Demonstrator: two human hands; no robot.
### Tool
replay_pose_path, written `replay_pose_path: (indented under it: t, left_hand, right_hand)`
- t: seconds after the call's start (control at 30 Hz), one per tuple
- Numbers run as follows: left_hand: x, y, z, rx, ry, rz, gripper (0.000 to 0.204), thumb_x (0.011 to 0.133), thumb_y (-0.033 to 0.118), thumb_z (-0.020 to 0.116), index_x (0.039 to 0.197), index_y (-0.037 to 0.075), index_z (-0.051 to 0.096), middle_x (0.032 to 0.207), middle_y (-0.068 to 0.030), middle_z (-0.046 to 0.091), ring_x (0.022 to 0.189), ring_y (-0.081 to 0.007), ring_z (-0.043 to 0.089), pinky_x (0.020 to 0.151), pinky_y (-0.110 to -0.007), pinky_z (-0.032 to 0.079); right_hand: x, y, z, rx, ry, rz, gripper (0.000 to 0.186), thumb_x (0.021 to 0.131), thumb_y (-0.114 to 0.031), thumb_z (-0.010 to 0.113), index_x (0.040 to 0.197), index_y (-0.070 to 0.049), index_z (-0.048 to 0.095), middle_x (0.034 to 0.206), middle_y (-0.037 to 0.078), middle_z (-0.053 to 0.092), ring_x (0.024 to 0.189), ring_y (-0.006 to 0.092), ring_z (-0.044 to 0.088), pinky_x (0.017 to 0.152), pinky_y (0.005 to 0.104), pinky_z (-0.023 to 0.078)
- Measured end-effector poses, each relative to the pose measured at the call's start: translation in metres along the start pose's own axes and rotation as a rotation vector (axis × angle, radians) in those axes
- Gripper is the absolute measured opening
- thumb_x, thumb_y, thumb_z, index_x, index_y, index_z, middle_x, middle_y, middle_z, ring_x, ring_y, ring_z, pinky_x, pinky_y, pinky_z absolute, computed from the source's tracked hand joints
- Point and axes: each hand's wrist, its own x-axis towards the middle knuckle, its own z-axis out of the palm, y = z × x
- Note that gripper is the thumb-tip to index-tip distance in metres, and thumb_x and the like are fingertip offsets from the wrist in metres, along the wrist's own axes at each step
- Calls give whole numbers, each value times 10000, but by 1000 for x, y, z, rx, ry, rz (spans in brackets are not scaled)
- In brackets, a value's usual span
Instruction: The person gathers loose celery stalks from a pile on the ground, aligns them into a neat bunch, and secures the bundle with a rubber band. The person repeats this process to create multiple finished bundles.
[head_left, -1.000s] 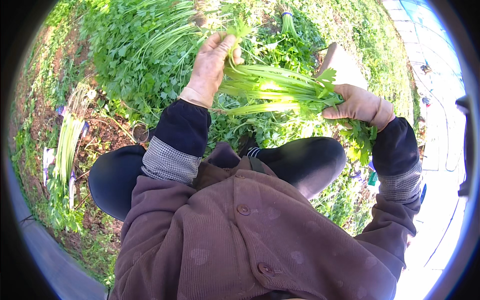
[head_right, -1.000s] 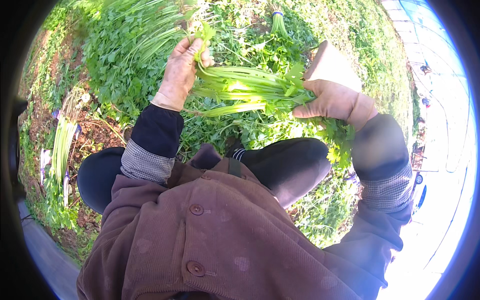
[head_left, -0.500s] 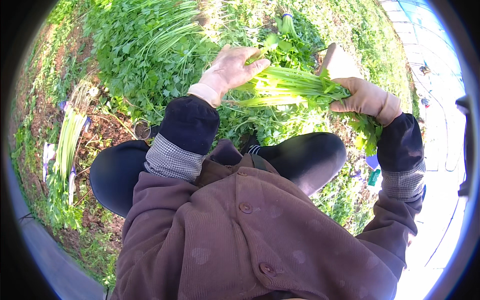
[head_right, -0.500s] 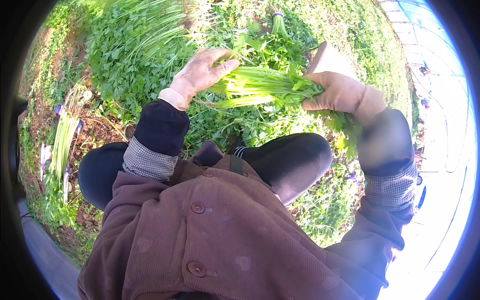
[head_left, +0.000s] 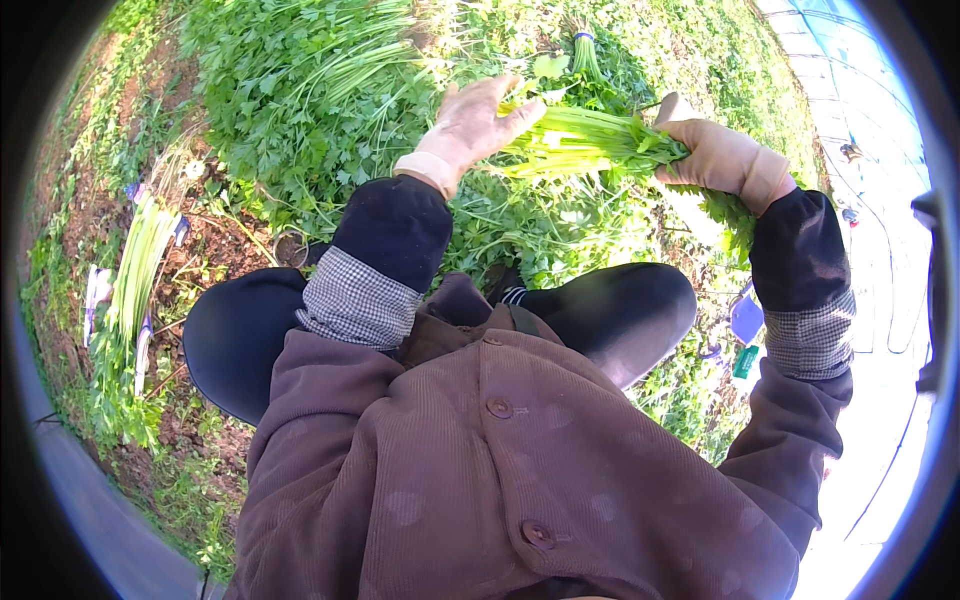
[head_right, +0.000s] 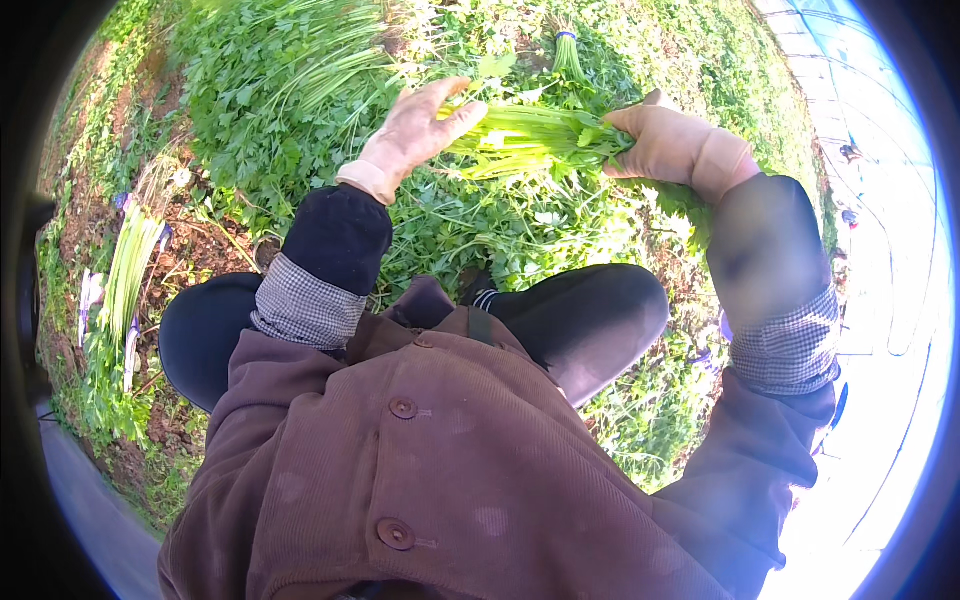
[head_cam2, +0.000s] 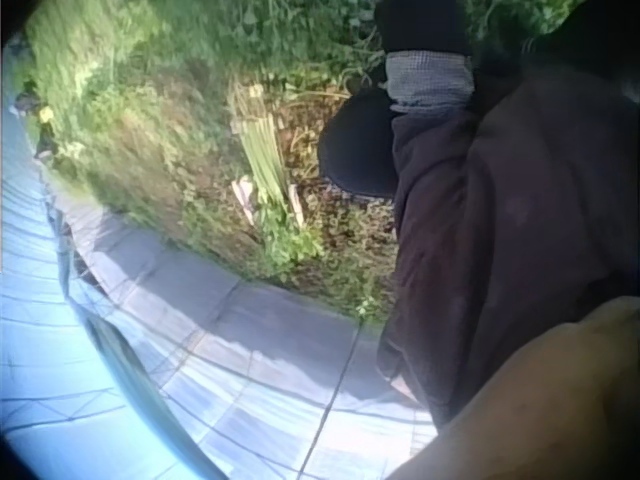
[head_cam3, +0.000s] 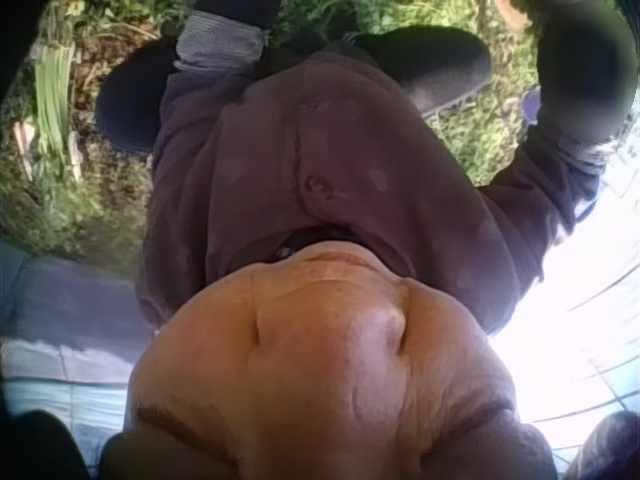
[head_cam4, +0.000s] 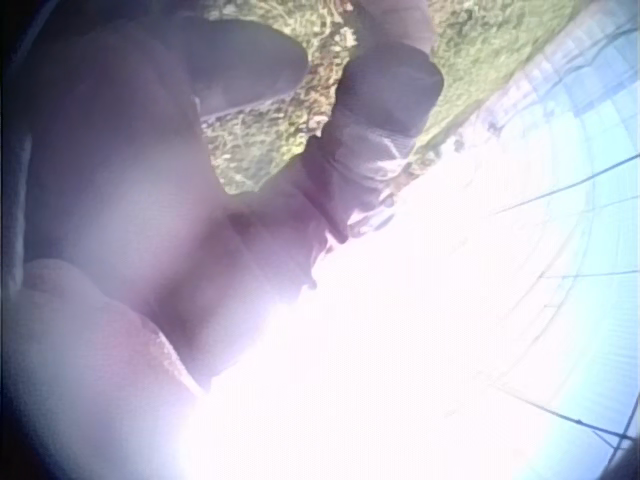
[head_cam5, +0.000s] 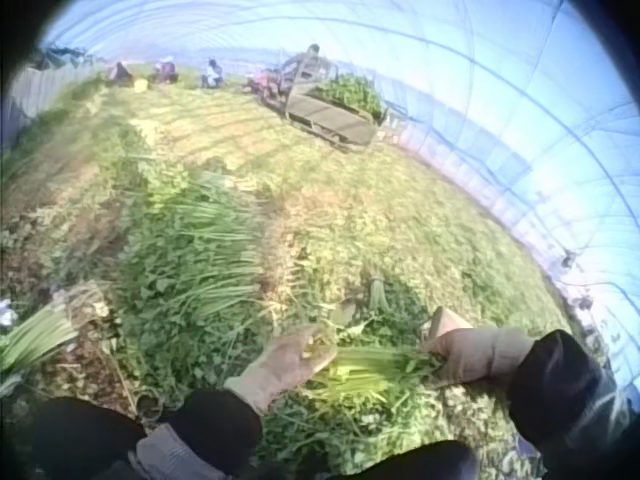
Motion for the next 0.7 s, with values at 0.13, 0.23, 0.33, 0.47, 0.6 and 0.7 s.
replay_pose_path:
  t: [0.13, 0.23, 0.33, 0.47, 0.6, 0.7]
  left_hand:
    - [7, -2, 0, -1175, 135, -569, 249, 1000, 266, 630, 1052, 32, 695, 755, -29, 664, 696, -145, 592, 830, -349, 541]
    - [2, -47, -42, -1357, 594, -622, 248, 1043, 212, 549, 970, 4, 662, 621, 33, 512, 550, -117, 500, 693, -354, 557]
    - [-24, -106, -67, -1199, 937, -823, 275, 1036, 248, 508, 947, 31, 651, 614, 29, 453, 505, -120, 419, 642, -320, 535]
    - [-71, -148, -38, -800, 580, -890, 268, 984, 269, 618, 1047, 10, 648, 762, -53, 621, 646, -149, 585, 671, -293, 524]
    - [-88, -130, 13, -316, 222, -951, 532, 956, 261, 684, 1363, -38, 516, 1264, -175, 632, 1191, -227, 568, 1059, -357, 416]
    - [-83, -110, 41, -366, -23, -1076, 555, 958, 288, 690, 1381, -20, 505, 1267, -146, 634, 1123, -224, 603, 1038, -363, 441]
  right_hand:
    - [5, -7, -6, -71, 29, 53, 408, 885, -140, 755, 1273, -77, 645, 962, 24, 725, 857, 107, 633, 810, 286, 520]
    - [1, -3, -6, 153, 54, 27, 426, 881, -156, 776, 1277, -72, 645, 997, 33, 745, 896, 113, 661, 839, 298, 531]
    - [6, 15, -2, 523, 107, -156, 453, 895, -136, 768, 1315, -56, 620, 1061, 15, 733, 913, 102, 657, 846, 265, 529]
    - [37, 58, 8, 829, 254, -126, 534, 856, -261, 820, 1325, -106, 617, 1050, -20, 712, 718, 61, 604, 547, 232, 473]
    - [128, 101, 60, 1192, 312, -151, 677, 791, -358, 861, 1357, -122, 575, 1066, 6, 722, 550, 87, 590, 514, 219, 479]
    - [228, 129, 128, 1193, 192, -2, 756, 766, -434, 864, 1376, -104, 562, 1159, 97, 714, 850, 186, 687, 764, 321, 551]
